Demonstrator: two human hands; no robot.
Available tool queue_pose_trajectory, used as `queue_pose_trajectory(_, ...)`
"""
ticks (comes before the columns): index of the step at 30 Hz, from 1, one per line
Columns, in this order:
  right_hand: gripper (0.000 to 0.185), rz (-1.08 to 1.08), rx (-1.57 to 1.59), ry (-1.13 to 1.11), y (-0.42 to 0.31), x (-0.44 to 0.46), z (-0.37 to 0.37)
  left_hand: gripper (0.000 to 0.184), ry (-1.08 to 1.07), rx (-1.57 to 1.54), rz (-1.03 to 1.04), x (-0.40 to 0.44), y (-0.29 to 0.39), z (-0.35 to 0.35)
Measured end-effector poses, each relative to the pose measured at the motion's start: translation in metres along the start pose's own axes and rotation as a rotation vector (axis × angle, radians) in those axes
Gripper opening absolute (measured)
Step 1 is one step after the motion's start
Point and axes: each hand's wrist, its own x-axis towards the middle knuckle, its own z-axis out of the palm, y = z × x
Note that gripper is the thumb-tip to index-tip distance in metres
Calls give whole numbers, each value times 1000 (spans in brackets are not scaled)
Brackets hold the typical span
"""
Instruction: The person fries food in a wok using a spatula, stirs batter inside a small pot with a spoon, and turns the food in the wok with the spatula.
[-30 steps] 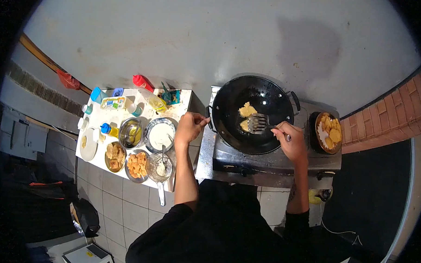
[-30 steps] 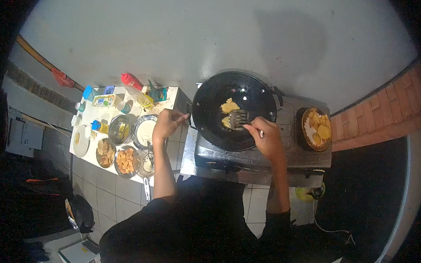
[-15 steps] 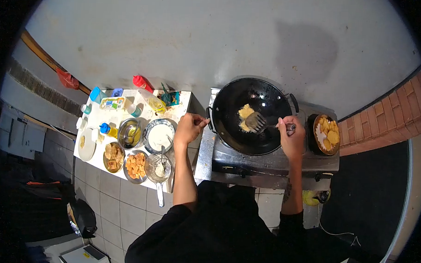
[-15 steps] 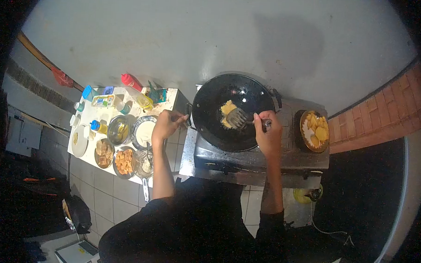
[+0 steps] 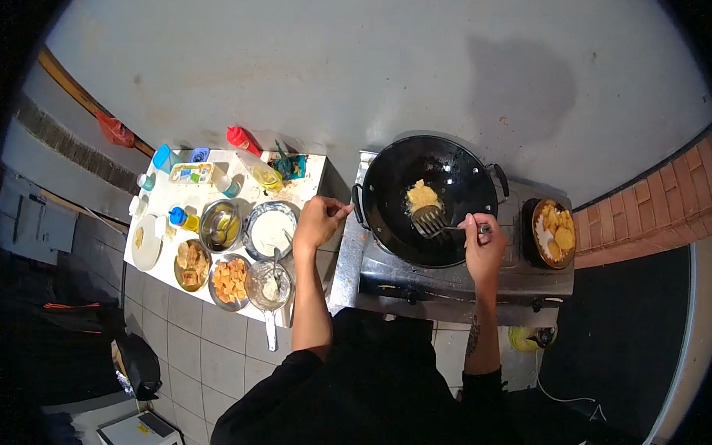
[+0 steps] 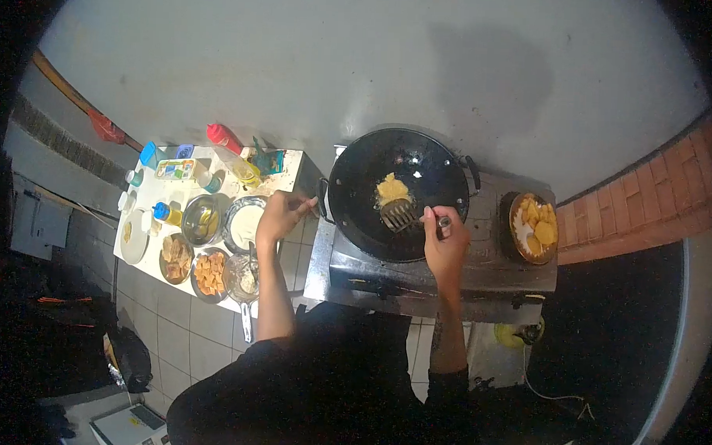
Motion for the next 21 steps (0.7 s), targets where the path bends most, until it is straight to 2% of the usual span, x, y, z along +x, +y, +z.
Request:
queue_pose_trajectory(2,14,56,-14,-25,-4,1,0,31,-20,-17,-33,1,-1,0)
queue_pose_trajectory(4,20,-107,-64,-37,-15,3,1,31,-34,-28,-30,2,2,-1)
queue_pose_trajectory(8,32,-231,-137,-87,1,11,-1,31,-56,-14,-28,1,12,-5)
queue_pose_trajectory(10,44,-1,120,-142,-6,13,-2,31,-35,-3,-12,1,12,-5)
queue_pose_trajectory(11,44,0,121,-142,-2,15,-1,31,-13,6,2,1,12,-5)
queue_pose_trajectory(13,50,9,556,-107,10,21,0,32,-14,14,-6,1,13,-7)
queue_pose_trajectory(16,52,40,737,-56,18,27,-2,32,-24,20,-31,0,17,-9)
queue_pose_trajectory(21,52,-107,793,25,23,25,1,32,-55,49,-74,0,26,-14)
